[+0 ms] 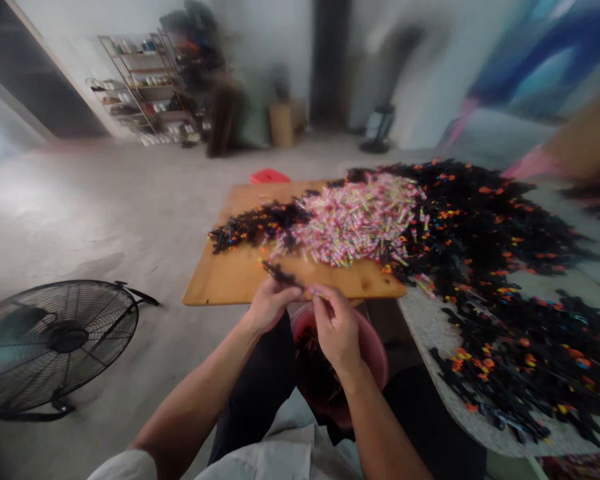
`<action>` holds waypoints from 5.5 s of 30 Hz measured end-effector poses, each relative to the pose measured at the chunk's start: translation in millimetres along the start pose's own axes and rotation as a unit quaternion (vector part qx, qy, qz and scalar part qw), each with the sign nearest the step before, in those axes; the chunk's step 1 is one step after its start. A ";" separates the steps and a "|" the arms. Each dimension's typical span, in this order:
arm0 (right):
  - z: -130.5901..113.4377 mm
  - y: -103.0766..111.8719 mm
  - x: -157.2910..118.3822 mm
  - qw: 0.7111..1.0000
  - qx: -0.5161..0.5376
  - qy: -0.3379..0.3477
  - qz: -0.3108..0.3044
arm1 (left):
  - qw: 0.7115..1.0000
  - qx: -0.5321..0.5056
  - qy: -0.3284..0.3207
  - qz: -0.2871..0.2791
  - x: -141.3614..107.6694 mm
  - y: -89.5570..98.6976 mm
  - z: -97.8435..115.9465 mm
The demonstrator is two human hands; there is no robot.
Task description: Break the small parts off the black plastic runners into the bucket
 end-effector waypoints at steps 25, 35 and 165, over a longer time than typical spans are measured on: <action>2.2 0.9 5.7 0.998 0.018 -0.049 0.030 | 0.999 0.002 0.049 -0.022 -4.1 -11.5 -7.5; -5.6 4.2 3.4 0.998 -0.041 0.029 0.031 | 0.994 -0.031 0.097 0.033 -11.9 -16.5 -16.9; 33.1 -3.4 50.1 0.941 0.164 -0.250 -0.159 | 0.887 0.386 0.076 -0.239 1.2 -22.2 15.4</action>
Point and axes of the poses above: each hand's wrist, its own x-axis towards the middle knuckle, its own y-axis out of the back of the hand, z = x × y, the point moved 7 cm from there along x, towards the middle knuckle, and after that the axes turned 2 degrees about z, right-handed, at the moved point
